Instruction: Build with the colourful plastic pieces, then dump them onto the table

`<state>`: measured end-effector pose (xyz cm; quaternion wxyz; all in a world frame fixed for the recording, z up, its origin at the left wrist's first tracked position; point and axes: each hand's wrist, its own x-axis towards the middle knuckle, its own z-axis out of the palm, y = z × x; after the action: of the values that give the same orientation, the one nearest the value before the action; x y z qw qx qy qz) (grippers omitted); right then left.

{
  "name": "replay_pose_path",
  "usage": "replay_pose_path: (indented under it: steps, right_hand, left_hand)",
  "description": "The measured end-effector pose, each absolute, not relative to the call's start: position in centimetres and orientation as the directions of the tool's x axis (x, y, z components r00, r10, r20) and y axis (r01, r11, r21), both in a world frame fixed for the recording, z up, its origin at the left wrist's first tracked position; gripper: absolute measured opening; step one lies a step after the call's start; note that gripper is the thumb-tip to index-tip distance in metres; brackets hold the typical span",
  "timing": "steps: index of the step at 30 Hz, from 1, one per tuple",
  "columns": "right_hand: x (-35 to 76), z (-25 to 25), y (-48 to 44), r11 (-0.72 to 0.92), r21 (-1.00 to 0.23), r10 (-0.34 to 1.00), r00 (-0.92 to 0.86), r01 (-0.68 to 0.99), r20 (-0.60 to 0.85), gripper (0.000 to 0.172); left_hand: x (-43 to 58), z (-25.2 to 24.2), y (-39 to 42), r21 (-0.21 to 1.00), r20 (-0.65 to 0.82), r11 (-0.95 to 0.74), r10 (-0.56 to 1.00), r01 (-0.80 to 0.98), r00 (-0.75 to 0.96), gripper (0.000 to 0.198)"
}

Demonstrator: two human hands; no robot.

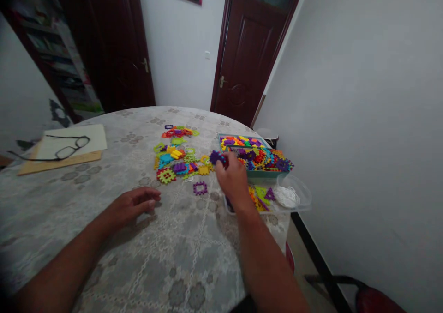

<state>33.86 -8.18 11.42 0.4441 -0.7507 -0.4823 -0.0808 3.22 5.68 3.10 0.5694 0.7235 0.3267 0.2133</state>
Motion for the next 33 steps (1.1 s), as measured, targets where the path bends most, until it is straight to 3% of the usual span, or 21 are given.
replay_pose_path:
  steps: [6, 10, 12, 15, 17, 21, 23, 28, 33]
  right_hand:
    - [43.6, 12.9, -7.1, -0.531, -0.425, 0.564, 0.68, 0.733, 0.468, 0.046]
    - [46.8, 12.1, -7.0, -0.655, -0.282, 0.6, 0.709, 0.702, 0.372, 0.043]
    - [46.8, 11.8, -7.3, -0.679, -0.214, 0.592, 0.695, 0.703, 0.408, 0.042]
    - [44.5, 11.3, -7.7, -0.594, -0.168, 0.57, 0.559, 0.787, 0.603, 0.04]
    - [41.1, 10.7, -7.7, -0.407, -0.177, 0.606, 0.41, 0.896, 0.681, 0.033]
    - [32.3, 8.2, -7.2, 0.028, -0.209, 0.787, 0.107, 0.977, 0.607, 0.025]
    - [28.4, 6.6, -7.0, 0.02, -0.19, 0.867, 0.078, 0.982, 0.492, 0.028]
    - [25.0, 3.3, -7.3, -0.311, -0.077, 0.921, 0.32, 0.947, 0.222, 0.032]
    - [26.3, 1.8, -7.3, -0.217, -0.116, 0.947, 0.237, 0.969, 0.215, 0.029]
  left_hand:
    - [3.1, 2.3, 5.9, 0.96, -0.022, -0.19, 0.682, 0.207, 0.731, 0.046]
    - [3.1, 1.6, 6.1, 0.967, 0.0, -0.189, 0.666, 0.168, 0.746, 0.041]
    - [3.2, 1.5, 6.0, 0.969, 0.0, -0.183, 0.666, 0.163, 0.746, 0.039]
    - [3.3, 1.7, 5.8, 0.973, -0.005, -0.171, 0.666, 0.158, 0.746, 0.039]
    - [3.3, 1.8, 5.7, 0.976, -0.002, -0.16, 0.668, 0.145, 0.744, 0.04]
    - [3.3, 1.4, 5.7, 0.98, 0.009, -0.155, 0.67, 0.129, 0.742, 0.04]
    - [3.2, 1.3, 5.7, 0.979, 0.008, -0.155, 0.673, 0.131, 0.74, 0.04]
    - [3.0, 1.4, 5.6, 0.973, 0.015, -0.176, 0.7, 0.152, 0.714, 0.038]
    - [3.5, 1.0, 5.6, 0.899, 0.131, -0.355, 0.776, 0.256, 0.617, 0.032]
